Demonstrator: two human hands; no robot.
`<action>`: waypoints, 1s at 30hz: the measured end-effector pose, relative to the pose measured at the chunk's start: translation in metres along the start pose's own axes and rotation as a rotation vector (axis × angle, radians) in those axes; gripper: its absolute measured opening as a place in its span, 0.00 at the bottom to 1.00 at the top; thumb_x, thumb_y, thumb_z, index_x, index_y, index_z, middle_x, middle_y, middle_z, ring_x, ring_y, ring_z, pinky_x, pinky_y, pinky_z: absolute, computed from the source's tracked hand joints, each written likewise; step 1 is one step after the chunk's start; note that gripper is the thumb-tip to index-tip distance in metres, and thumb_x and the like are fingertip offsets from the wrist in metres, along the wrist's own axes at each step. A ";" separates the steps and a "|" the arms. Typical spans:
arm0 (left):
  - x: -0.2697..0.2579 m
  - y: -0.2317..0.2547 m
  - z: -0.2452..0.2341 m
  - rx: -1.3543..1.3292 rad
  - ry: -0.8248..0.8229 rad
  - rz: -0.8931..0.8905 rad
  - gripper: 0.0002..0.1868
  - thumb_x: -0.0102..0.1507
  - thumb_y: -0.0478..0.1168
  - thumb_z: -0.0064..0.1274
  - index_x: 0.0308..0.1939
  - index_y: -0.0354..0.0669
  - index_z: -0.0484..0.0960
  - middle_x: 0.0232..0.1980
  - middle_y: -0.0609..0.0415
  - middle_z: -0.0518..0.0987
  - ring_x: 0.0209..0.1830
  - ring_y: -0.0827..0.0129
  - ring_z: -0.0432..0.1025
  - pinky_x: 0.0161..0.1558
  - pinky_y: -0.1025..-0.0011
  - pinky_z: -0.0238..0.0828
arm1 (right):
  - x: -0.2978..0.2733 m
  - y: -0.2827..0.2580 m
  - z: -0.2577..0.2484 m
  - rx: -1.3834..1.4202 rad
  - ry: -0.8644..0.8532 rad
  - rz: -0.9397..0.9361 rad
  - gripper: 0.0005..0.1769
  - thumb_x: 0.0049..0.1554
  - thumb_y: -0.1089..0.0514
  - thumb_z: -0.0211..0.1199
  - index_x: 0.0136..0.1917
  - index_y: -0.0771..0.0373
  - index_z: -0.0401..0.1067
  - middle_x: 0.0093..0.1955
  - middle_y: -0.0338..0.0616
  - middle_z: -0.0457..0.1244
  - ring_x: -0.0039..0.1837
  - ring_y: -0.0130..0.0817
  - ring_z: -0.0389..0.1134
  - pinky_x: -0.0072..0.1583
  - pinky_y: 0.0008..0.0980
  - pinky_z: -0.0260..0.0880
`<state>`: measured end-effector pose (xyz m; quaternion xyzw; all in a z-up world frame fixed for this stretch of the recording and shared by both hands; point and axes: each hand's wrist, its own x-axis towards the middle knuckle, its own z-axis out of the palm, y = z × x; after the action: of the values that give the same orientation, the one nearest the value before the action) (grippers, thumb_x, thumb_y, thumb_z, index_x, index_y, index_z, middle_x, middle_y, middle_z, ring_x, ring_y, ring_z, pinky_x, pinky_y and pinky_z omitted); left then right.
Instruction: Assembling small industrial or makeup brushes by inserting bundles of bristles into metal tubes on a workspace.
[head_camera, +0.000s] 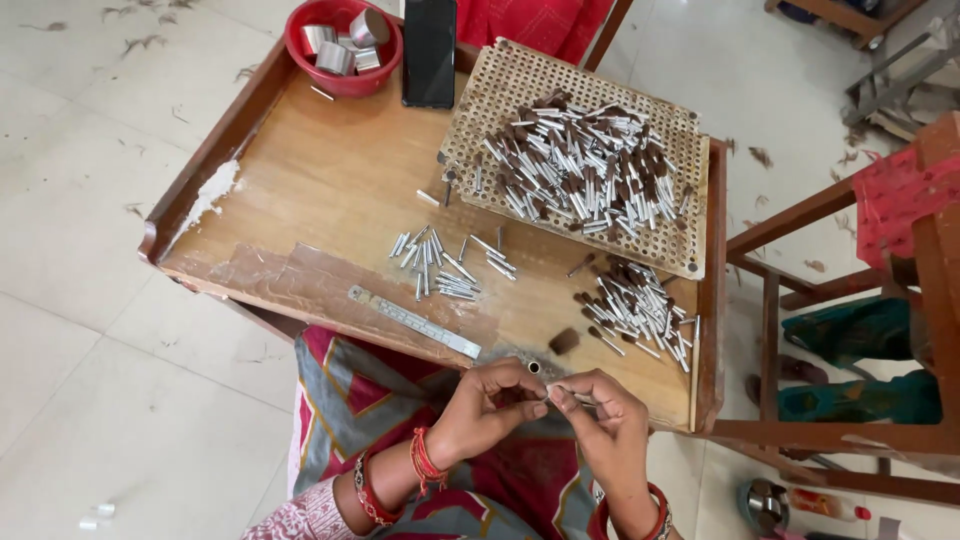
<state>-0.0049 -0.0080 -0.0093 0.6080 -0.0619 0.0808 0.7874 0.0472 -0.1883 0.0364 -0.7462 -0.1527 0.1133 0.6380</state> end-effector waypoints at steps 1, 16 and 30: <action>0.001 0.001 0.000 0.002 -0.001 0.007 0.08 0.59 0.24 0.64 0.40 0.34 0.83 0.40 0.55 0.78 0.42 0.75 0.74 0.46 0.75 0.73 | 0.000 0.003 0.000 -0.001 -0.001 -0.008 0.05 0.57 0.68 0.65 0.47 0.73 0.77 0.45 0.45 0.72 0.49 0.27 0.72 0.53 0.26 0.72; -0.016 0.039 0.001 0.148 0.067 0.041 0.16 0.60 0.24 0.61 0.51 0.34 0.78 0.44 0.51 0.82 0.45 0.69 0.80 0.46 0.75 0.80 | -0.011 0.014 0.007 -0.014 -0.034 -0.130 0.05 0.56 0.71 0.66 0.48 0.75 0.74 0.49 0.44 0.67 0.52 0.27 0.69 0.56 0.27 0.70; -0.037 0.063 -0.089 1.217 0.170 0.549 0.21 0.57 0.32 0.57 0.56 0.38 0.81 0.54 0.48 0.81 0.51 0.55 0.78 0.51 0.61 0.78 | -0.025 0.013 0.015 0.061 -0.058 0.035 0.08 0.61 0.68 0.62 0.54 0.71 0.70 0.49 0.46 0.70 0.48 0.27 0.72 0.52 0.26 0.76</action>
<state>-0.0536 0.0919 0.0203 0.8970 -0.0957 0.3462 0.2575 0.0195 -0.1860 0.0207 -0.7252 -0.1544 0.1505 0.6539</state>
